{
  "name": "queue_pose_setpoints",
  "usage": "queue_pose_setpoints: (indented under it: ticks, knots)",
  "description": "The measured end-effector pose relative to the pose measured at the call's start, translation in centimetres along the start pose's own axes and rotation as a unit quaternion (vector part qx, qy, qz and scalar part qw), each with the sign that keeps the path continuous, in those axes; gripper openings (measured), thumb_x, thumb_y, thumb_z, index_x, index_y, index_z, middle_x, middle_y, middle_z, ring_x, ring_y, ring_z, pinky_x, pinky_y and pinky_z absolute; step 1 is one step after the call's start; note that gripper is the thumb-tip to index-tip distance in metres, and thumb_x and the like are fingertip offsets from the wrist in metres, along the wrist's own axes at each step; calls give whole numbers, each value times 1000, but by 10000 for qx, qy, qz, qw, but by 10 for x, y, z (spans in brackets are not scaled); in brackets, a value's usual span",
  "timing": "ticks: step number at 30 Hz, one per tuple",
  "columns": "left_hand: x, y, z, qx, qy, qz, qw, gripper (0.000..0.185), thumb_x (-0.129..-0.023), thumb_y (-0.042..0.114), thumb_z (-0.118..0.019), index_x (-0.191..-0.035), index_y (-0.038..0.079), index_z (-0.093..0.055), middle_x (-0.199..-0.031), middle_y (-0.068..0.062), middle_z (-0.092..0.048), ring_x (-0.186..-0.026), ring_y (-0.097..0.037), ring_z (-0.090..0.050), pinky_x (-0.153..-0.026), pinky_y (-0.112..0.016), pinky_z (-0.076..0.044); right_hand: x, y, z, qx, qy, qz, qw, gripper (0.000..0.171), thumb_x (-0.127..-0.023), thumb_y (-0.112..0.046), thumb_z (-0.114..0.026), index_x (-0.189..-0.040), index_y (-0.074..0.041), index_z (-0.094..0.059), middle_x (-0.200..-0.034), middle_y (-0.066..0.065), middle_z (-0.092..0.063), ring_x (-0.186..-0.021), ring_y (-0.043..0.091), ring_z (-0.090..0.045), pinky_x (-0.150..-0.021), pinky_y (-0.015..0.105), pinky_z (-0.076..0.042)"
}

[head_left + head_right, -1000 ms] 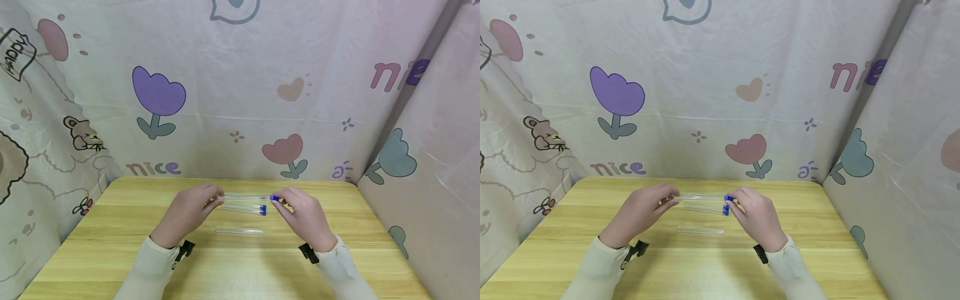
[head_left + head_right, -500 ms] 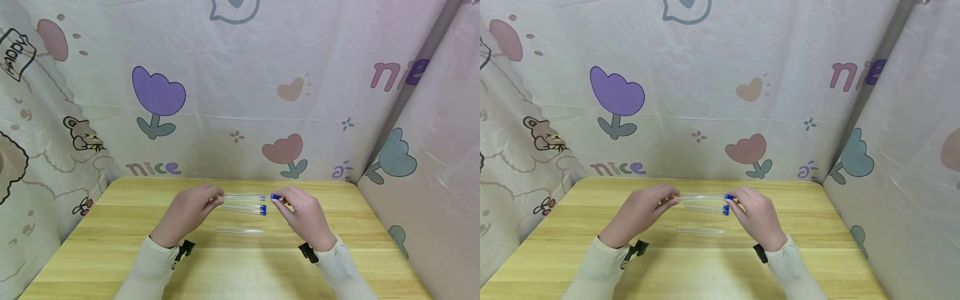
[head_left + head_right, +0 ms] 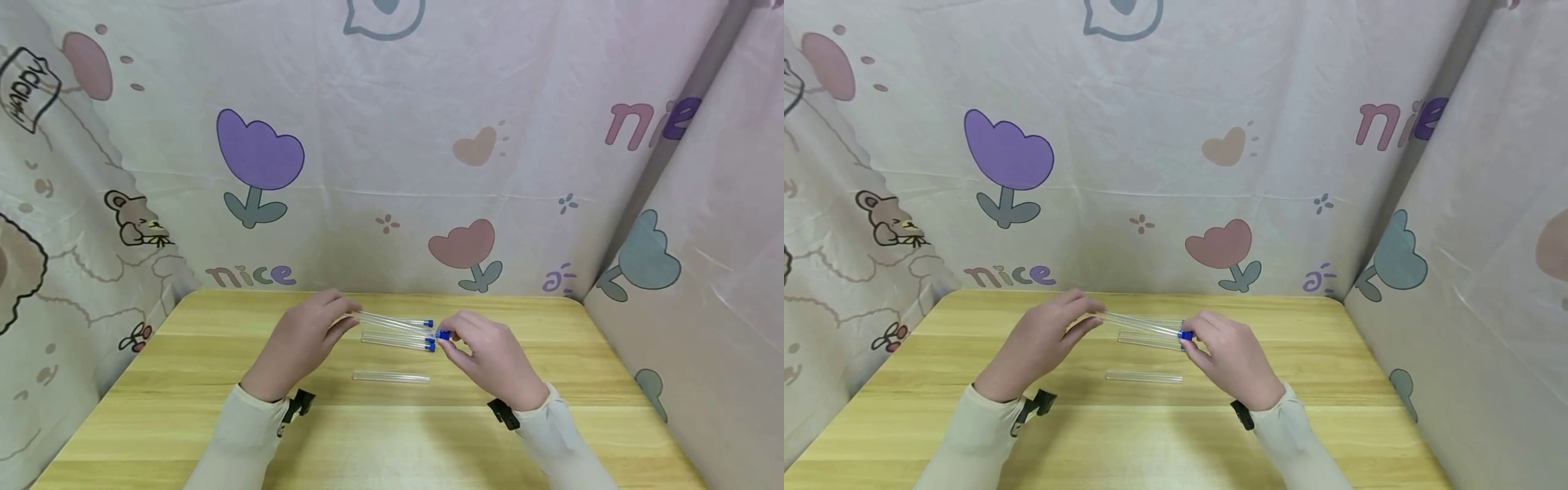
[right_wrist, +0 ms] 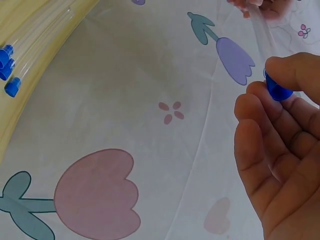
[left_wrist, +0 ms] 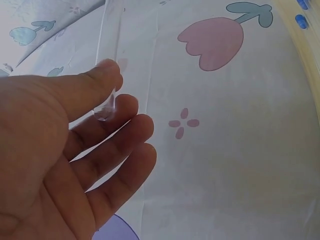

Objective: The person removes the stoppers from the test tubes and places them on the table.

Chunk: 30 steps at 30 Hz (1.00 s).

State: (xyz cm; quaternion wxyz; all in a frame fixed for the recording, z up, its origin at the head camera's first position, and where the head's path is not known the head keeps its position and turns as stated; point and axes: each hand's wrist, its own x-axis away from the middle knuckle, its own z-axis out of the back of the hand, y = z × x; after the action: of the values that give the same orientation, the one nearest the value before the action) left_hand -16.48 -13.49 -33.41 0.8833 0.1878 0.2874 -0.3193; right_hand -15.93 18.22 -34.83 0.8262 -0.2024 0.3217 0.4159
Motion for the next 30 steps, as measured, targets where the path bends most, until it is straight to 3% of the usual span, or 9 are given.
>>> queue_pose_setpoints:
  ticks: [11, 22, 30]
  knots:
    - [0, -2, 0, 191, 19, -12, 9998, 15, -93, 21, -78, -107, 17, -74, -99, 8, -70, -78, -6, -63, -67, -26, -55, 4, 0, 0, -14, 78, -75, 9999, 20, -85, -6, -83, -99, -12, -70, -96, -5, -71, -78, 8, -66, -67, 20, -56]
    - [1, -4, 2, 275, 92, 62, 9996, 14, -95, 23, -77, -108, 18, -76, -100, 10, -72, -81, -5, -66, -68, -27, -56, 3, 0, 6, -108, 199, -91, 9997, 8, -94, -10, -75, -101, -11, -71, -95, -4, -70, -77, 8, -65, -68, 21, -57]
    - [2, -10, 5, 249, 251, 150, 9993, 14, -93, 21, -78, -106, 16, -77, -96, 8, -72, -79, -6, -63, -66, -27, -55, 2, -3, 14, 4, 338, -498, 9982, 14, -90, -9, -78, -102, -11, -72, -94, -5, -69, -82, 8, -64, -67, 22, -57]
